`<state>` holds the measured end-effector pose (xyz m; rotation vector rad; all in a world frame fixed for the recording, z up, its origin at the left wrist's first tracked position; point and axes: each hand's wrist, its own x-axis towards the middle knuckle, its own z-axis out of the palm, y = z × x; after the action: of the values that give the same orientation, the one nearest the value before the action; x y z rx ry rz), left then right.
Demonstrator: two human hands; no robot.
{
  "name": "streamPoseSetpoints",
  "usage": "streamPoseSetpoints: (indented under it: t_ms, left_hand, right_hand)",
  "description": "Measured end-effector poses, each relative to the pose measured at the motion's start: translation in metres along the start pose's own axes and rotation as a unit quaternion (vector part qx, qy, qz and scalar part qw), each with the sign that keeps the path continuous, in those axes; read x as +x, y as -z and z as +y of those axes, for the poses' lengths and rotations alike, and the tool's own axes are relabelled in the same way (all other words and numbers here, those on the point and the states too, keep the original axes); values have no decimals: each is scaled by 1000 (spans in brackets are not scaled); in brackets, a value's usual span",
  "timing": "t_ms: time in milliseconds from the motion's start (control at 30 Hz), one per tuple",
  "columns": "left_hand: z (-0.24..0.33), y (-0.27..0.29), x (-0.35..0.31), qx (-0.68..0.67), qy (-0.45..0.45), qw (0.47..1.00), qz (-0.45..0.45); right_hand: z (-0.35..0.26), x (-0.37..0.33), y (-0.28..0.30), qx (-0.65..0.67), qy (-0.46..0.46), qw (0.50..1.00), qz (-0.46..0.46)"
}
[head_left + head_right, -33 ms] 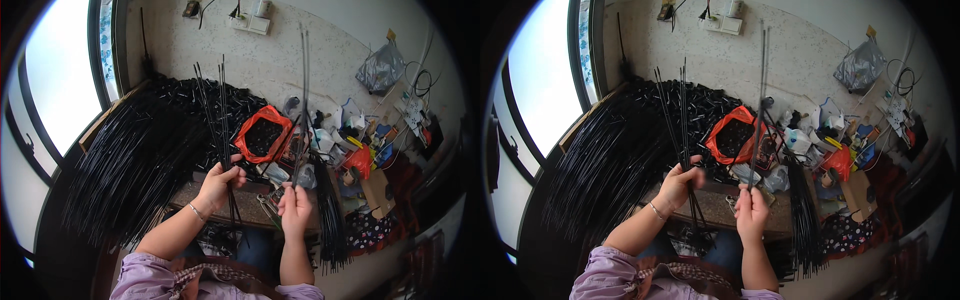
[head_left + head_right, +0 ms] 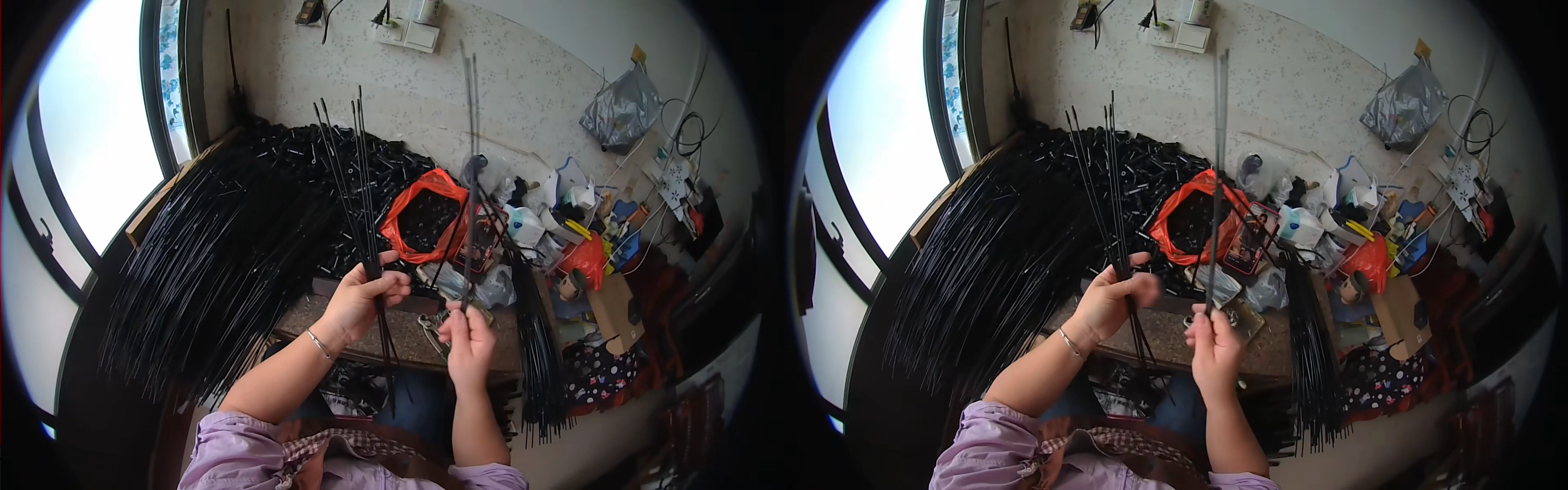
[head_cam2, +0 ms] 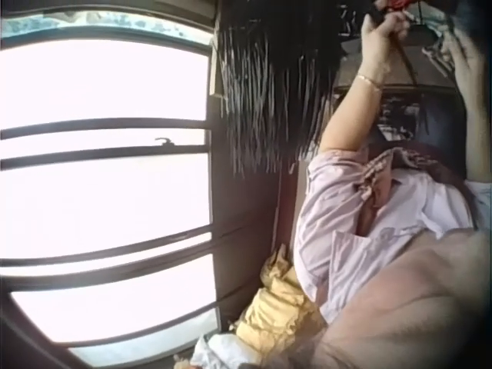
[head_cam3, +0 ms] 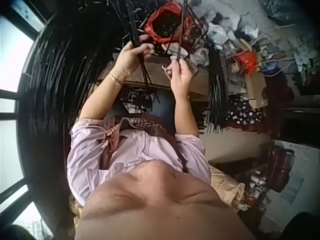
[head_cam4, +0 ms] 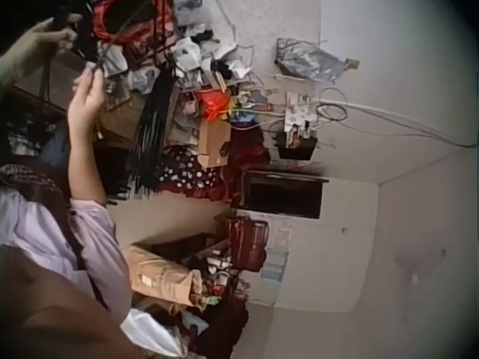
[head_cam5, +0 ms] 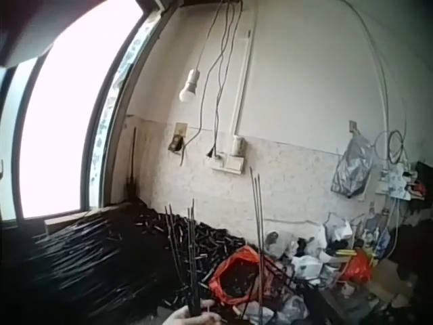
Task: Assembling and trimming black plastic rods at a manufacturing workbench.
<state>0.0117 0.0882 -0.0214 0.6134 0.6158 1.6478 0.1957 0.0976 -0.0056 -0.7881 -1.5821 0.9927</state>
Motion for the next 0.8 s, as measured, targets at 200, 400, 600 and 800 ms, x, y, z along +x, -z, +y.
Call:
streamPoseSetpoints:
  t_ms: [200,400,600,800]
  left_hand:
    - [2,-12,18,39,104,993,-34]
    - [-6,-10,8,256,-3,958,-126]
    - [-50,41,-45,467,-141,812,-320]
    - [-83,86,-46,535,-199,771,-284]
  right_hand:
    - [69,-60,-27,-57,-167,968,-177]
    - [126,-79,-15,222,-202,925,-234]
    - [109,-5,-17,501,-463,689,-244]
    - [125,78,-58,379,-449,797,-139]
